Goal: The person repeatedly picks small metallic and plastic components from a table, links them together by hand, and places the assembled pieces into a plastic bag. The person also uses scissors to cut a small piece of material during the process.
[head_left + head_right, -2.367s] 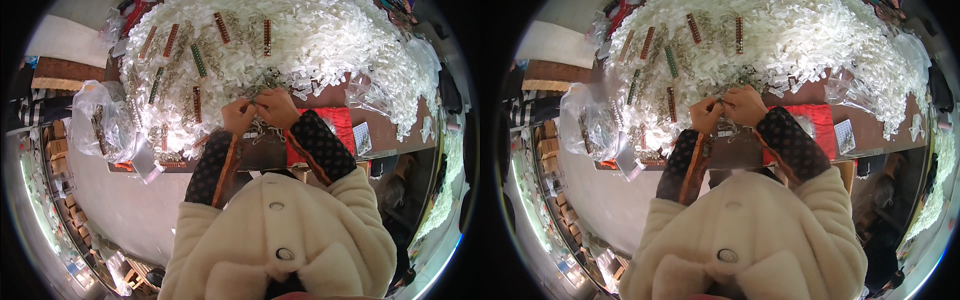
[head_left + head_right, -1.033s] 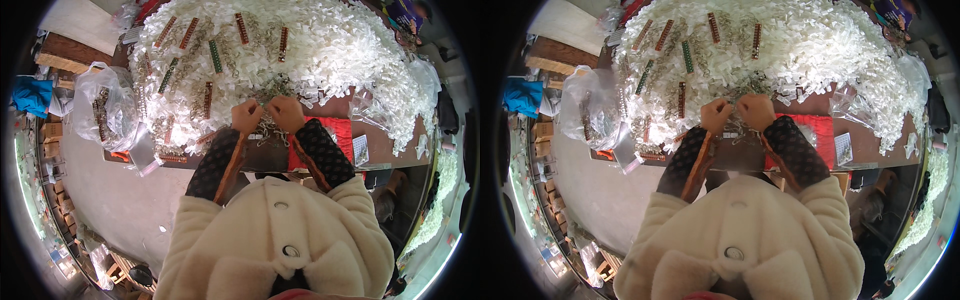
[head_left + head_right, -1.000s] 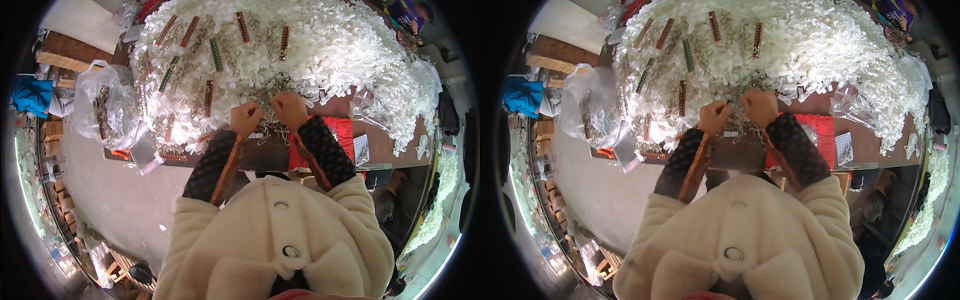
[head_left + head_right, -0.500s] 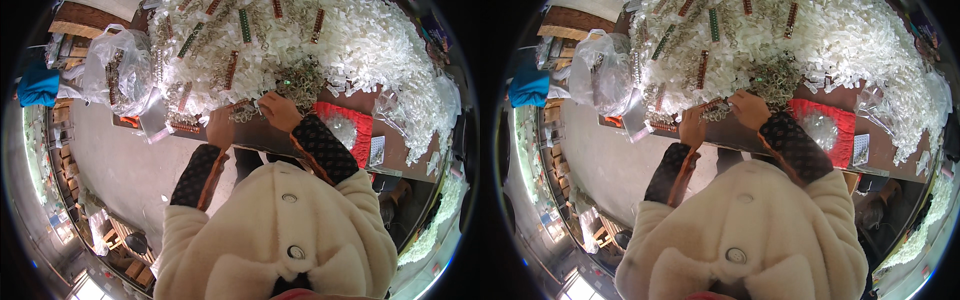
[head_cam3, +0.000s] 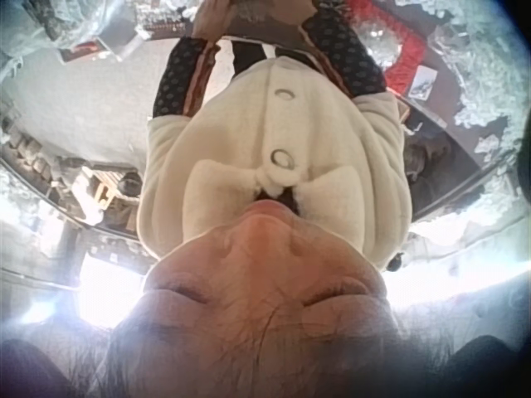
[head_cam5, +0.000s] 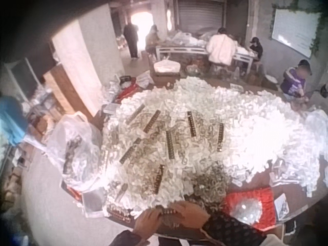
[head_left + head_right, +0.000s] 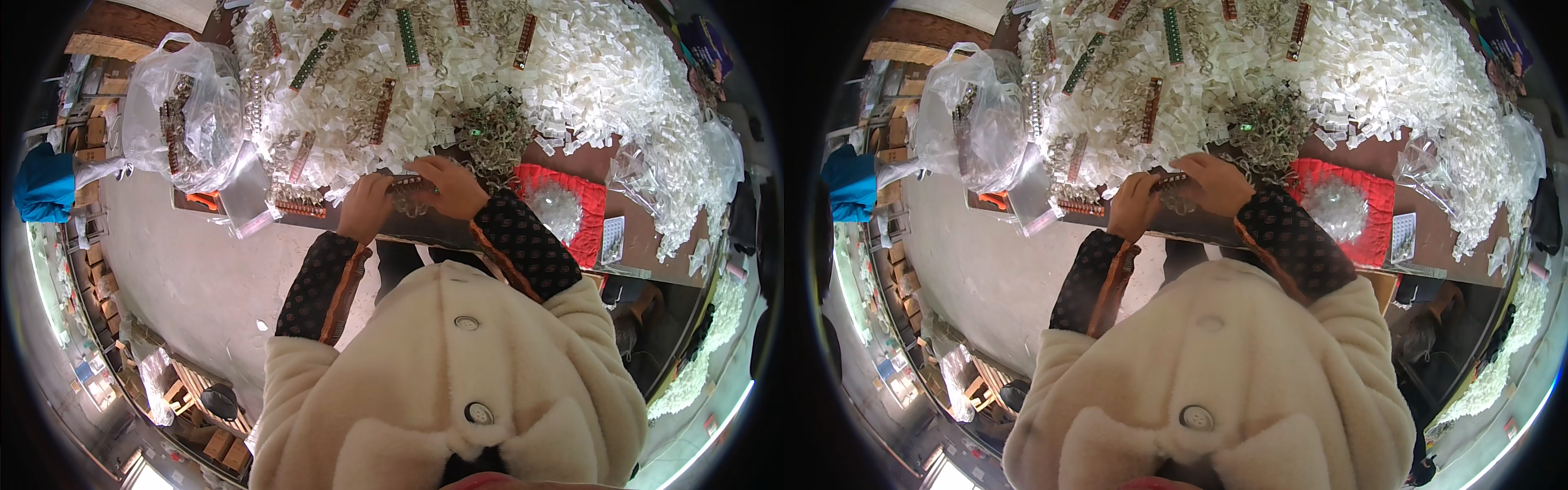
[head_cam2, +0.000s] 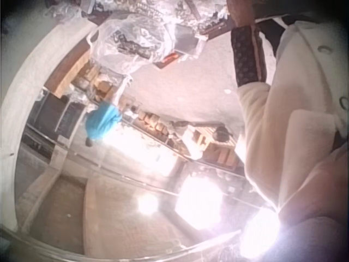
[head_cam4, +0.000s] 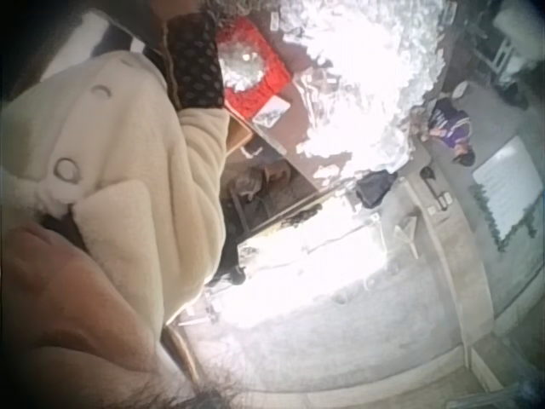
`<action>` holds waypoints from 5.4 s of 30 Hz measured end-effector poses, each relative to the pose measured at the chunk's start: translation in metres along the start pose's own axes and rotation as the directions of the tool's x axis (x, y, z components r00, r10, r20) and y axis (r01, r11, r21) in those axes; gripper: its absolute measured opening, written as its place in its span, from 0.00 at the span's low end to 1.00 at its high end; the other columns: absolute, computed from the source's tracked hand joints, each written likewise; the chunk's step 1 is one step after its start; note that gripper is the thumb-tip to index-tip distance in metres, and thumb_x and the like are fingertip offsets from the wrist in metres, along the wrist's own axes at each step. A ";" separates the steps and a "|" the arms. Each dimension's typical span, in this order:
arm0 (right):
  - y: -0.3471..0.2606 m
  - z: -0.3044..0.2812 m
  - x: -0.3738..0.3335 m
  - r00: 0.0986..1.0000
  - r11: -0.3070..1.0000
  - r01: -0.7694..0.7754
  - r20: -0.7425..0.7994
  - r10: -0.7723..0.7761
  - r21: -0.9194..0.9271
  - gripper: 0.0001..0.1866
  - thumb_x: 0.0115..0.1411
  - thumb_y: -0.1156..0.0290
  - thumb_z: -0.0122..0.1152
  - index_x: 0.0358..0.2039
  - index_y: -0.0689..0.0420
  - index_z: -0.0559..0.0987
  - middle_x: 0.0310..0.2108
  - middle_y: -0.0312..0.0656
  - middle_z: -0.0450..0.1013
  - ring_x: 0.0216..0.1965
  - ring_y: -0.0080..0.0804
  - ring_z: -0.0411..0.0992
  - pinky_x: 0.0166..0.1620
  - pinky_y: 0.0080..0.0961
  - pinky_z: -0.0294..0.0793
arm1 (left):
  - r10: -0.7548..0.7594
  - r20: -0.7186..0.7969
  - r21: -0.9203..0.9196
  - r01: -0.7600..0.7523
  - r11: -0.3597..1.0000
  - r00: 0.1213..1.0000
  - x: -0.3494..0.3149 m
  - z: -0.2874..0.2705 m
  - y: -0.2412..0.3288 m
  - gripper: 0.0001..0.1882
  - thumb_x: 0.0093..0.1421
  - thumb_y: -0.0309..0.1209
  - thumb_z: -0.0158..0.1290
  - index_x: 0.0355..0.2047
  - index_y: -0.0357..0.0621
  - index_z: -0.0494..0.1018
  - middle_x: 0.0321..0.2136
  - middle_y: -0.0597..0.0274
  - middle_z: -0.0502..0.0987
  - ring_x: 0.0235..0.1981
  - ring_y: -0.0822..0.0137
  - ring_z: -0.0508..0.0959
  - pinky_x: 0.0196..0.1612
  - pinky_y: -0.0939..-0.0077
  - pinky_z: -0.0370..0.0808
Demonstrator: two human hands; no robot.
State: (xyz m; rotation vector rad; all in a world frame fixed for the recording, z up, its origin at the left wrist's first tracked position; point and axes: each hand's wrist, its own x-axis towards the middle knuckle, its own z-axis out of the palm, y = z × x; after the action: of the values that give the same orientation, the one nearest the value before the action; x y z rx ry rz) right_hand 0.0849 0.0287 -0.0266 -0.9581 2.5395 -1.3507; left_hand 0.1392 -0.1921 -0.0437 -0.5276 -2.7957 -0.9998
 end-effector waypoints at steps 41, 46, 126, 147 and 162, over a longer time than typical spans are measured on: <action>-0.048 -0.119 -0.035 0.989 0.984 -0.143 -0.035 0.140 -0.106 0.07 0.55 0.68 0.55 0.29 0.58 0.76 0.25 0.48 0.75 0.28 0.50 0.75 0.32 0.39 0.73 | -0.016 0.237 -0.252 0.078 0.965 0.971 0.091 -0.019 0.116 0.15 0.56 0.39 0.58 0.45 0.62 0.79 0.27 0.60 0.78 0.29 0.58 0.78 0.31 0.66 0.74; -0.046 -0.108 -0.034 0.965 0.962 -0.255 -0.084 0.247 -0.096 0.07 0.54 0.71 0.57 0.31 0.60 0.73 0.23 0.48 0.74 0.27 0.49 0.75 0.30 0.37 0.73 | -0.021 0.151 -0.154 0.045 0.987 0.988 0.092 -0.014 0.125 0.14 0.55 0.38 0.58 0.43 0.63 0.78 0.25 0.61 0.77 0.27 0.58 0.78 0.28 0.66 0.74; 0.035 -0.102 -0.007 0.938 0.870 -0.307 0.035 0.346 -0.386 0.12 0.53 0.62 0.55 0.34 0.52 0.82 0.29 0.46 0.78 0.33 0.50 0.77 0.34 0.44 0.77 | 0.025 0.185 -0.202 0.013 0.979 0.982 0.141 0.055 0.078 0.15 0.59 0.34 0.52 0.45 0.47 0.77 0.36 0.50 0.80 0.38 0.50 0.80 0.39 0.62 0.76; 0.047 -0.089 -0.002 0.940 0.882 -0.326 -0.015 0.342 -0.339 0.14 0.50 0.61 0.52 0.24 0.57 0.81 0.24 0.51 0.76 0.28 0.53 0.75 0.35 0.46 0.75 | 0.058 0.169 -0.201 -0.024 0.979 0.984 0.140 0.056 0.074 0.13 0.60 0.35 0.52 0.44 0.50 0.78 0.35 0.52 0.80 0.36 0.49 0.79 0.36 0.59 0.75; 0.055 -0.085 0.002 0.962 0.899 -0.270 -0.137 0.236 -0.346 0.13 0.55 0.61 0.54 0.31 0.56 0.80 0.33 0.46 0.74 0.31 0.49 0.76 0.35 0.43 0.76 | -0.008 0.236 -0.245 0.067 0.967 0.972 0.151 0.058 0.062 0.17 0.58 0.29 0.51 0.48 0.39 0.74 0.38 0.44 0.79 0.39 0.46 0.79 0.41 0.59 0.75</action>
State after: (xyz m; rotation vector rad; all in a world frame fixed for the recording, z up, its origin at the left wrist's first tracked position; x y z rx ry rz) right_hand 0.0252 0.1101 -0.0181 -0.5856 2.9234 -0.8925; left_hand 0.0210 -0.0680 -0.0171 -0.6634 -2.9047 -1.3990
